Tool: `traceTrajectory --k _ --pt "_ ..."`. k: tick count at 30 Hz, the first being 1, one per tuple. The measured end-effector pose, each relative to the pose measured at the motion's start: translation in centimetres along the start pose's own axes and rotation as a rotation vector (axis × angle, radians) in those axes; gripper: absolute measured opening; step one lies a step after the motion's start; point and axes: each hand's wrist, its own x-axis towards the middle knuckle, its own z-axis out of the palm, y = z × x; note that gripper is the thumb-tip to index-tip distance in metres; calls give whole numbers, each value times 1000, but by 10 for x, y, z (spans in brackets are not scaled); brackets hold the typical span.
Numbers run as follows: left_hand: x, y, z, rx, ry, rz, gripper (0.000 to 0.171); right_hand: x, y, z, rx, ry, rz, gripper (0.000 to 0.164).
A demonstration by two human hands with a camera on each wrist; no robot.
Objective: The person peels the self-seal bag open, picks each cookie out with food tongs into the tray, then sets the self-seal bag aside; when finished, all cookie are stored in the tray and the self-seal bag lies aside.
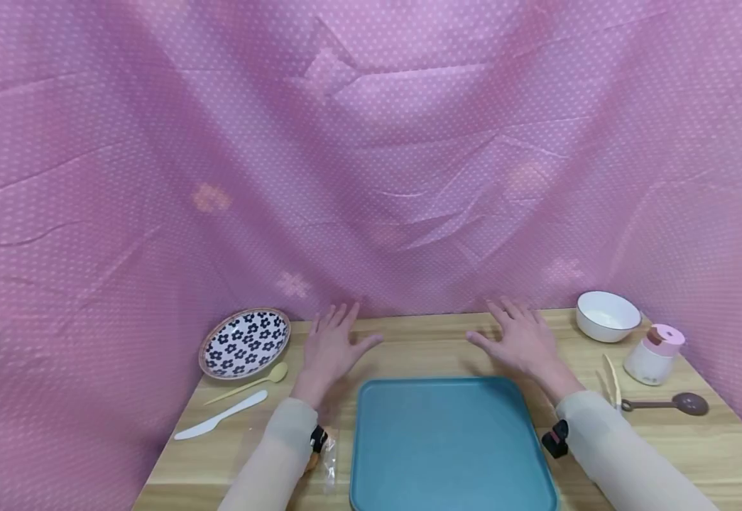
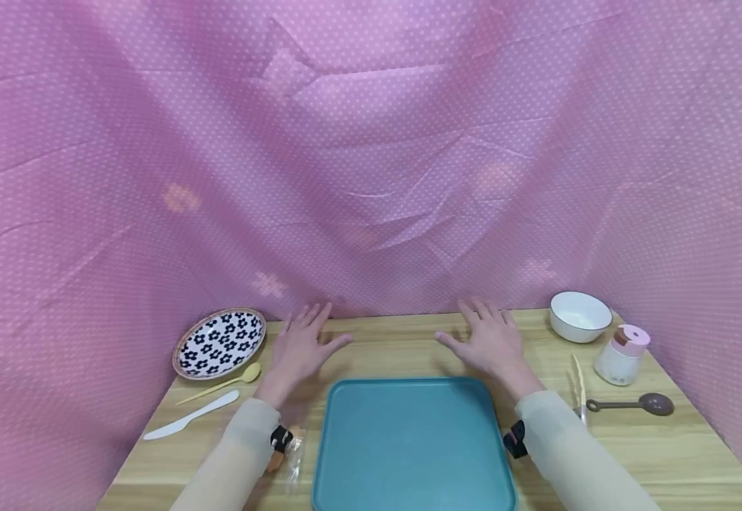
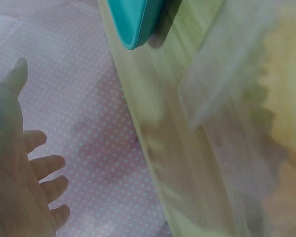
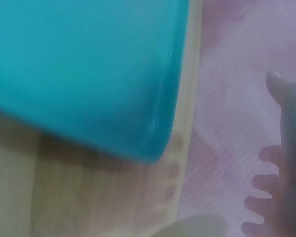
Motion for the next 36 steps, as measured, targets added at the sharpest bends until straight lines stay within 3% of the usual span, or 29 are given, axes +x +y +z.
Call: traceTrajectory --k 5,8,19,26,30,36 --pt "-10 -4 -3 -5 14 15 102 -9 -24 3 16 59 -65 97" --pt "-25 -11 -6 -15 8 13 100 -16 -45 12 19 69 -111 95" --pt "-118 -59 -22 -28 -69 -1 88 -62 -160 48 86 -101 -264 96" --pt "-177 -78 -20 -59 -112 -12 76 -95 -227 61 82 -192 -369 85" --pt "-190 -82 -19 -78 -148 -37 73 -106 -256 64 74 -187 -362 80" --pt "-199 -81 -22 -93 -183 -34 68 -118 -285 66 61 -209 -337 66"
